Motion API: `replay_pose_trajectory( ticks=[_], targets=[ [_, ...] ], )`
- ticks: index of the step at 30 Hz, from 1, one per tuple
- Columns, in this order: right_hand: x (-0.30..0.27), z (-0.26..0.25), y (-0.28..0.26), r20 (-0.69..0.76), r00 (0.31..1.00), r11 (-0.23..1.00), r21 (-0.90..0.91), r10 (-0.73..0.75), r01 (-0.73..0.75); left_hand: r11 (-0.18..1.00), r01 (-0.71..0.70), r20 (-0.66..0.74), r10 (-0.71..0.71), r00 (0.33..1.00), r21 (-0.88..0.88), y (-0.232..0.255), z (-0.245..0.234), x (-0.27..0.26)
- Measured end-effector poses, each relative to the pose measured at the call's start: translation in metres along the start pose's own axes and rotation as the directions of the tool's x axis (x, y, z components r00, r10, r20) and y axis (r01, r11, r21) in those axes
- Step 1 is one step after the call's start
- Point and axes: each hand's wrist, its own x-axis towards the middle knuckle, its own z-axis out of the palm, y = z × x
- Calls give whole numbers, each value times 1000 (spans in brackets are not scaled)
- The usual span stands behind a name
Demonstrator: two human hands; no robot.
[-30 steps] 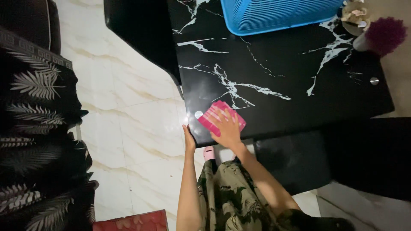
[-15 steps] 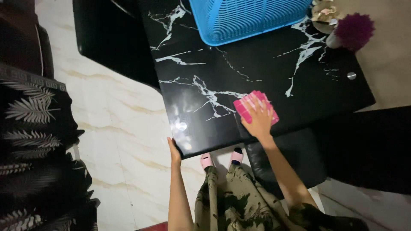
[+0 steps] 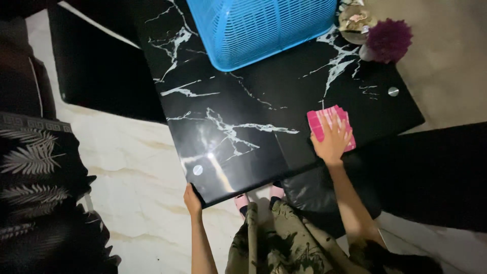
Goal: Cleaning a black marble-topped table using a pink cloth.
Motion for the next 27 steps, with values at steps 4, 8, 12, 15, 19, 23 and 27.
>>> replay_pose_trajectory(
  ticks=[4, 8, 12, 15, 19, 23, 27],
  targets=[
    [1, -3, -12, 44, 998, 996, -82, 49, -45, 892, 57, -273, 77, 959, 449, 118, 16, -71],
    [8, 13, -8, 43, 997, 992, -109, 69, -64, 805, 234, -469, 63, 881, 546, 124, 30, -73],
    [22, 25, -12, 40, 998, 994, -103, 40, -36, 792, 226, -476, 91, 875, 567, 116, 29, -70],
    [46, 37, -22, 28, 999, 993, -113, 43, -39, 784, 262, -473, 46, 880, 563, 122, 28, -72],
    [83, 56, -31, 39, 998, 993, -105, 49, -44, 782, 260, -474, 51, 879, 567, 119, 29, -72],
    [121, 72, -43, 21, 1000, 997, -74, 13, -11, 767, 318, -497, 1, 868, 557, 118, 29, -70],
    [162, 88, -55, 25, 1000, 997, -73, -8, 9, 783, 306, -485, -7, 875, 542, 121, 27, -71]
  ],
)
